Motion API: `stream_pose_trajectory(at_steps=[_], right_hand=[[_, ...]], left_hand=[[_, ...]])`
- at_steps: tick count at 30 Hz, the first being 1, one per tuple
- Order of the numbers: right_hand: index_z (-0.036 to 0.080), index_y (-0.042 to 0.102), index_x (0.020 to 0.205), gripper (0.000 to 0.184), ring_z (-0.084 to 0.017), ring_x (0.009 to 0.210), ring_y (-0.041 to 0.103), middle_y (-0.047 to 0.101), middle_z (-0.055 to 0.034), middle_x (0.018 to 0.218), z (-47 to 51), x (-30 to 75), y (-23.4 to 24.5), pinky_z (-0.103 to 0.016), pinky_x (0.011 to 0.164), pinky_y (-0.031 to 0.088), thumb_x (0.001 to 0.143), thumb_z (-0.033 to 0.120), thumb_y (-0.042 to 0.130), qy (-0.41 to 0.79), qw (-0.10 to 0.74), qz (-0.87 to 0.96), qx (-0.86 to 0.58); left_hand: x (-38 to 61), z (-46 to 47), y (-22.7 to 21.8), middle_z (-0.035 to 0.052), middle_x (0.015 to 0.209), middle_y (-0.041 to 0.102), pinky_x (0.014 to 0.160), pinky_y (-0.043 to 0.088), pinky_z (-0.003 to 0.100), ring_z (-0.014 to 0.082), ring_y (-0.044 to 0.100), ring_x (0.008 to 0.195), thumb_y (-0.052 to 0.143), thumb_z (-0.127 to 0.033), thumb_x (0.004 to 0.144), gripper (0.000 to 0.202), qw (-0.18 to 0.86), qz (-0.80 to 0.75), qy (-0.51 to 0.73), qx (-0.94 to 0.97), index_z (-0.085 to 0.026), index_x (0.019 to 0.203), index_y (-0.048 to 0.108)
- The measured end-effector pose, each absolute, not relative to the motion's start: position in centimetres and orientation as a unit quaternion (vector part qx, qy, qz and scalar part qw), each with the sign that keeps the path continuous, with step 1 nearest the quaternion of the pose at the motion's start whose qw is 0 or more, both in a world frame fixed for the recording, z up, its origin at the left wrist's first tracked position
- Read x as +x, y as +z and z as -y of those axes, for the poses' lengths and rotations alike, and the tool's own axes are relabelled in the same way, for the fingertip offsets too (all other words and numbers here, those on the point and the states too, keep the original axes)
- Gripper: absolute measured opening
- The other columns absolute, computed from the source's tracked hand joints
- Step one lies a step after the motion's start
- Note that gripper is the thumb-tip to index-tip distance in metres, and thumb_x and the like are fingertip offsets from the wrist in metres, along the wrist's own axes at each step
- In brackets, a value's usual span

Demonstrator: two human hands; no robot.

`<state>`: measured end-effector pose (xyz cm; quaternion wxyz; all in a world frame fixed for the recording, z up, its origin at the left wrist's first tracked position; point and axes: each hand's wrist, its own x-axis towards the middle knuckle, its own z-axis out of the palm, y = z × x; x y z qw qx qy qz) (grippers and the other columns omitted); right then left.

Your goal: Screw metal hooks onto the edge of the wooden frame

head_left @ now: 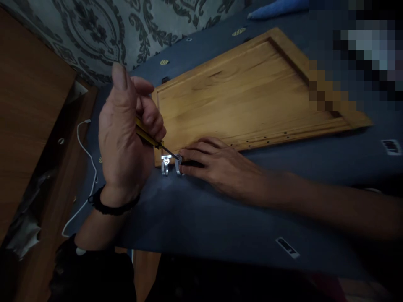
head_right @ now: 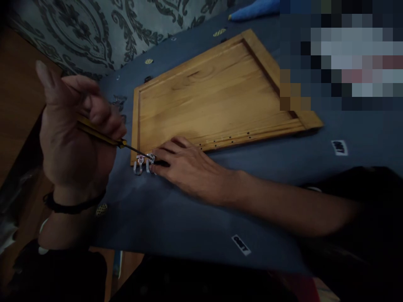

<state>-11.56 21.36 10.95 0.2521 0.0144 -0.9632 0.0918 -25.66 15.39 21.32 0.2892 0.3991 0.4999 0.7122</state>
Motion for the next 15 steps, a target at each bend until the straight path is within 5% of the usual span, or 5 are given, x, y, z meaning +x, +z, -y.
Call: stream_pose_trajectory(at_steps=[5,15], right_hand=[[0.018,0.071,0.121,0.026,-0.028,0.115,0.059,0.07,-0.0126,0.131,-21.3,-11.6,11.1,-0.048,0.102,0.046,0.104,0.018,0.051,0.099,0.256,0.961,0.02],[0.018,0.069,0.126,0.028,-0.028,0.12,0.058,0.069,-0.0124,0.133,-21.2,-11.5,11.2,-0.049,0.104,0.046,0.105,0.019,0.051,0.102,0.241,0.965,0.02]], left_hand=[[-25.7,-15.4,21.1,-0.0072,0.046,0.02,0.034,0.006,0.025,0.0073,0.011,0.036,0.046,-0.055,0.104,0.052,0.338,-0.454,0.691,0.449,-0.019,0.069,0.06],[-27.2,-15.0,21.6,-0.0092,0.044,0.021,0.033,0.02,0.019,0.0028,0.013,0.032,0.055,-0.051,0.102,0.046,0.437,-0.398,0.594,0.546,-0.016,0.073,0.064]])
